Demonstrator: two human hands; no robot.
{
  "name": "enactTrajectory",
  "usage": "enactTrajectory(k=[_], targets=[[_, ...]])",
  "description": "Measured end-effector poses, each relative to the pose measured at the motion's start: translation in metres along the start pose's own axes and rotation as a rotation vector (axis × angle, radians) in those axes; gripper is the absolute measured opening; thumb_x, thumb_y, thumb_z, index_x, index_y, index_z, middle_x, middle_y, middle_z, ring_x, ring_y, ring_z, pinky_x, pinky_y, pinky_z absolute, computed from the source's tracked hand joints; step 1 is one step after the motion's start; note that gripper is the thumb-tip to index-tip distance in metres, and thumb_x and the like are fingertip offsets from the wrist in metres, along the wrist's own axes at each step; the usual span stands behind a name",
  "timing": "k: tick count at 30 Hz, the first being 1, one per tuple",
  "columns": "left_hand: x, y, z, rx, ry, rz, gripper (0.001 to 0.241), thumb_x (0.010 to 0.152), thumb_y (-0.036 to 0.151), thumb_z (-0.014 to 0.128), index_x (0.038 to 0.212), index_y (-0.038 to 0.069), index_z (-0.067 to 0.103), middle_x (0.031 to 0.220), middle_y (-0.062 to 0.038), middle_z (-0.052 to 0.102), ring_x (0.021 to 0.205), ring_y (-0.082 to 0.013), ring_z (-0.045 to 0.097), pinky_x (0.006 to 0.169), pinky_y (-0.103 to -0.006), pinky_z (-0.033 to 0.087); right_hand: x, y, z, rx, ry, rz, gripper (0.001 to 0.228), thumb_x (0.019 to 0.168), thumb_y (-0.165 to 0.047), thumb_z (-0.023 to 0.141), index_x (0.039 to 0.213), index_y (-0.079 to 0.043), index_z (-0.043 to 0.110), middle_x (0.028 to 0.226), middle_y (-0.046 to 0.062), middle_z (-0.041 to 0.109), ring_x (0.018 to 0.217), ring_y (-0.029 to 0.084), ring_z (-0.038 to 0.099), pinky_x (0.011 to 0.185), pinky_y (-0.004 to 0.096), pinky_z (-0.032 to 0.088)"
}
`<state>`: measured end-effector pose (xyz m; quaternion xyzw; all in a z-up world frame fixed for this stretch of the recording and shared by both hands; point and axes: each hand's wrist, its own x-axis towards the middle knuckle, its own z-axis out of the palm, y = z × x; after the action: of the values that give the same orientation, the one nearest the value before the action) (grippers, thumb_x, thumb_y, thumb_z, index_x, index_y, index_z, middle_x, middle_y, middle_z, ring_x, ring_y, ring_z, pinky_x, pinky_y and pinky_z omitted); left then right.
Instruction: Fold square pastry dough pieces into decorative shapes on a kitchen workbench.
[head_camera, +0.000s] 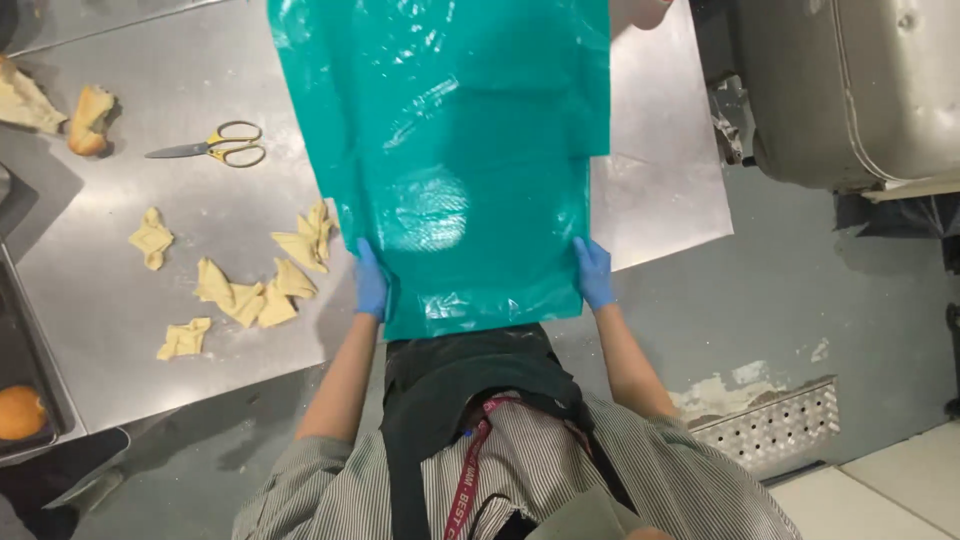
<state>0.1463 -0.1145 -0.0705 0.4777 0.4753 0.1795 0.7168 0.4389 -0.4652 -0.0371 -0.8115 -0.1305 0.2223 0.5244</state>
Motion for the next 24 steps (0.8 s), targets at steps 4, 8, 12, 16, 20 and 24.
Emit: enactTrajectory(k=[4,8,12,16,20,24], targets=[[-0.028,-0.094,0.080,0.419,0.132,-0.135,0.083,0.105,0.066,0.029,0.097,-0.008,0.066,0.085,-0.019,0.066,0.081,-0.0272,0.059,0.080,-0.0487,0.047,-0.025,0.055,-0.099,-0.020,0.027,0.087,0.037,0.103,-0.035,0.061,0.099,0.001,0.068,0.080,0.000,0.064,0.074,0.007,0.053,0.065,0.031,0.045],[-0.066,-0.128,0.147,0.468,0.142,-0.133,0.085,0.105,0.066,0.028,0.086,-0.008,0.066,0.078,-0.024,0.067,0.078,-0.0359,0.063,0.078,-0.0518,0.047,-0.028,0.113,-0.169,-0.286,0.025,0.187,0.050,0.107,-0.039,0.062,0.088,0.006,0.065,0.073,0.009,0.057,0.070,0.013,0.048,0.065,0.035,0.042],[-0.068,-0.159,0.195,0.547,0.164,-0.104,0.084,0.105,0.066,0.026,0.097,-0.006,0.069,0.091,-0.029,0.069,0.092,-0.0454,0.064,0.085,-0.0544,0.046,0.016,0.106,-0.198,-0.236,-0.071,0.226,0.049,0.106,-0.041,0.060,0.092,0.005,0.069,0.078,0.012,0.063,0.072,0.012,0.052,0.066,0.037,0.045],[-0.060,-0.135,0.229,0.686,0.032,0.018,0.077,0.104,0.061,0.022,0.134,-0.001,0.058,0.117,-0.035,0.064,0.106,-0.0526,0.059,0.091,-0.0564,0.045,0.059,0.076,-0.205,-0.251,-0.034,0.074,0.037,0.106,-0.036,0.059,0.118,-0.002,0.066,0.102,0.018,0.071,0.092,0.023,0.065,0.080,0.040,0.051],[-0.067,-0.047,0.261,0.631,0.001,-0.037,0.076,0.102,0.063,0.027,0.131,0.002,0.061,0.127,-0.031,0.064,0.116,-0.0496,0.059,0.099,-0.0533,0.045,0.100,0.092,-0.206,-0.360,0.050,-0.055,0.028,0.104,-0.022,0.055,0.121,-0.003,0.064,0.102,0.022,0.071,0.089,0.038,0.068,0.082,0.047,0.052],[-0.052,-0.093,0.251,0.575,0.074,0.004,0.074,0.104,0.062,0.035,0.132,-0.002,0.060,0.129,-0.031,0.061,0.117,-0.0497,0.059,0.101,-0.0521,0.045,0.099,0.084,-0.204,-0.492,0.099,-0.099,0.027,0.101,-0.017,0.058,0.122,-0.002,0.066,0.112,0.022,0.067,0.100,0.037,0.066,0.088,0.047,0.051]])
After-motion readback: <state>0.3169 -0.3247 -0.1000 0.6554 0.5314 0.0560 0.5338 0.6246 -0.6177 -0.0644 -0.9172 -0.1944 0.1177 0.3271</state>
